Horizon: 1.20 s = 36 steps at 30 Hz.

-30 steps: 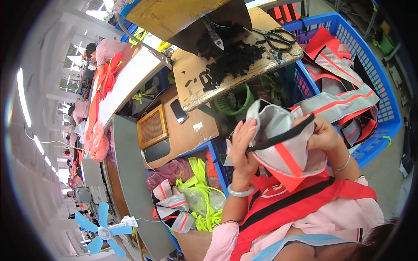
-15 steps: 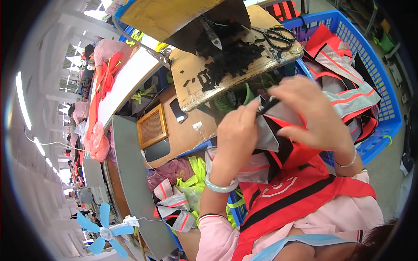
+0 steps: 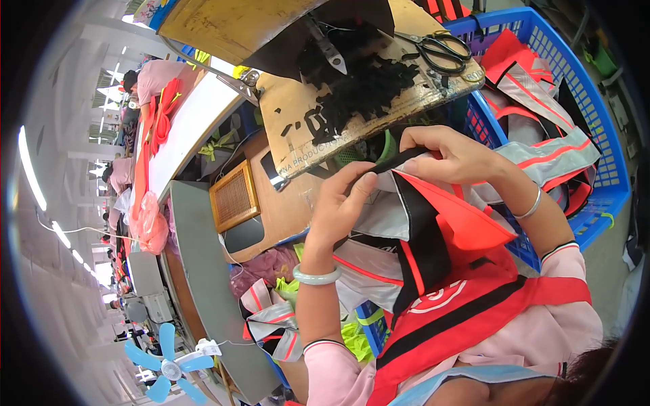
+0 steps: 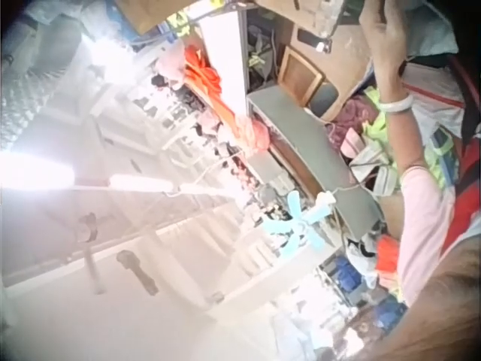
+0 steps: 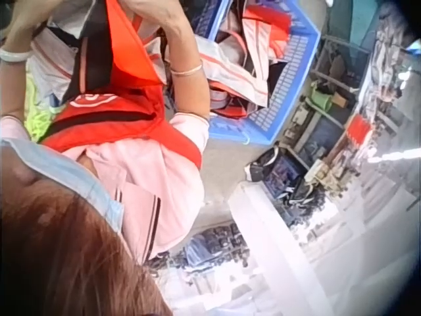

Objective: Sewing reflective strips and panels onto a safety vest using an industrial sewing machine in a factory setting.

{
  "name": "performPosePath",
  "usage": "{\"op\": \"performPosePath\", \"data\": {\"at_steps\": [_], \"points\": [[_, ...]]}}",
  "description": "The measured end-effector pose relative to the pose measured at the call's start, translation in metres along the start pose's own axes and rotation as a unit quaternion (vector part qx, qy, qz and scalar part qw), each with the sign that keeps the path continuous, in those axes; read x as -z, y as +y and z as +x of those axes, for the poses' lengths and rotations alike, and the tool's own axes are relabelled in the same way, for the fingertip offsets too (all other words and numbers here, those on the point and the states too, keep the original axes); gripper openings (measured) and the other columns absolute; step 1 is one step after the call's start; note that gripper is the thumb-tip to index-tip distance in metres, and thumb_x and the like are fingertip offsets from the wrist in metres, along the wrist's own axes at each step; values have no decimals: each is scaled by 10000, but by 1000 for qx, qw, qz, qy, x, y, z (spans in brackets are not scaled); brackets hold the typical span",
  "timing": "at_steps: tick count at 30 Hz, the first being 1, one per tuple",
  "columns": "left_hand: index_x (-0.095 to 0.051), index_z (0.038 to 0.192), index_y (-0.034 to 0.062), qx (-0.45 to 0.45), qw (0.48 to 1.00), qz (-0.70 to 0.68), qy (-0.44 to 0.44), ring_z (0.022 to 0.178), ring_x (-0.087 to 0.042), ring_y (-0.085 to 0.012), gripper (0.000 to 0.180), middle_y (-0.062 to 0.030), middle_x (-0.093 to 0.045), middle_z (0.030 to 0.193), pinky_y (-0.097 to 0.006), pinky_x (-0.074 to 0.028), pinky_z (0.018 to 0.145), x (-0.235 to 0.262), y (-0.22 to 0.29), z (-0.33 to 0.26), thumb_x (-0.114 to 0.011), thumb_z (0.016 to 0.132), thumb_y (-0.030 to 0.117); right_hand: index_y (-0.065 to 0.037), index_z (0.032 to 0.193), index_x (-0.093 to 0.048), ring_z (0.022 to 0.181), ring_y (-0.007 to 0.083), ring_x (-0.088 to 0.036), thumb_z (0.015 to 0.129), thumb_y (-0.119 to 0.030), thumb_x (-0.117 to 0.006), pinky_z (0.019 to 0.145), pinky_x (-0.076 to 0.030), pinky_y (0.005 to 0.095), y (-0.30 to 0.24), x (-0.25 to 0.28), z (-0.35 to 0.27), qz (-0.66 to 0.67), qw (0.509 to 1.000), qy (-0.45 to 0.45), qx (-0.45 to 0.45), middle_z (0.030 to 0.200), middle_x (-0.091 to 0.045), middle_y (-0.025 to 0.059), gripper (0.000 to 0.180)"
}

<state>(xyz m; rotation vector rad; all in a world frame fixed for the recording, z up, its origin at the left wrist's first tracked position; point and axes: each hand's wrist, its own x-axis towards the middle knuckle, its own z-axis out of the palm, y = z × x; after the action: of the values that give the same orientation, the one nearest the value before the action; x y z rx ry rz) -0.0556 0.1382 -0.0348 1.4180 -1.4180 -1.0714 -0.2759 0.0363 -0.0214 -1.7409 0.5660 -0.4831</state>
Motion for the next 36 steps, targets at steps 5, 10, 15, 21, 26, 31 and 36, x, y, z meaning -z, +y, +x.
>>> {"op": "performPosePath", "data": {"at_steps": [5,10,15,21,26,31,36], "points": [[-624,1022,-49,-8,990,143,-11,742,-560,-125,278,-91,-644,789,-267,-454,683,12,45,26,-600,908,203,6,885,-573,614,196,-530,759,-146,-628,566,-429,326,-8,14,11,-154,985,75,36,668,-528,111,204],[-614,979,-52,50,989,138,-14,694,-503,-112,290,-61,-588,724,-273,-421,642,23,29,56,-577,908,227,-6,967,-631,665,277,-586,755,-214,-605,618,-453,355,-11,27,36,-122,991,60,-14,742,-617,159,298],[-615,952,-39,52,985,166,-2,674,-463,-90,290,-31,-558,704,-265,-394,611,27,24,86,-575,913,246,1,972,-631,719,261,-605,763,-253,-596,665,-461,351,11,38,65,-168,983,72,-4,765,-626,157,331],[-640,959,-10,72,995,72,2,751,-481,-41,257,31,-585,800,-203,-390,675,40,-4,115,-588,924,239,24,928,-602,676,137,-533,810,-217,-606,619,-435,292,34,45,95,-138,987,80,17,721,-590,83,268],[-650,1014,-25,112,991,66,16,822,-525,-63,300,10,-625,877,-217,-413,765,43,-4,127,-593,924,255,18,938,-609,714,115,-532,842,-273,-611,657,-443,291,37,53,110,-106,992,65,-3,746,-602,58,306],[-647,1002,-35,87,993,56,51,766,-509,-103,353,-26,-608,788,-273,-429,707,45,-14,137,-596,909,302,21,991,-640,783,152,-588,808,-342,-610,727,-465,295,43,61,125,-100,993,60,-9,818,-645,105,407],[-651,999,-30,84,993,76,34,779,-523,-108,352,-34,-623,800,-275,-435,730,48,-14,140,-592,911,305,18,999,-643,791,154,-592,804,-367,-610,733,-465,293,38,62,124,-93,994,60,-25,820,-644,104,433]]}}
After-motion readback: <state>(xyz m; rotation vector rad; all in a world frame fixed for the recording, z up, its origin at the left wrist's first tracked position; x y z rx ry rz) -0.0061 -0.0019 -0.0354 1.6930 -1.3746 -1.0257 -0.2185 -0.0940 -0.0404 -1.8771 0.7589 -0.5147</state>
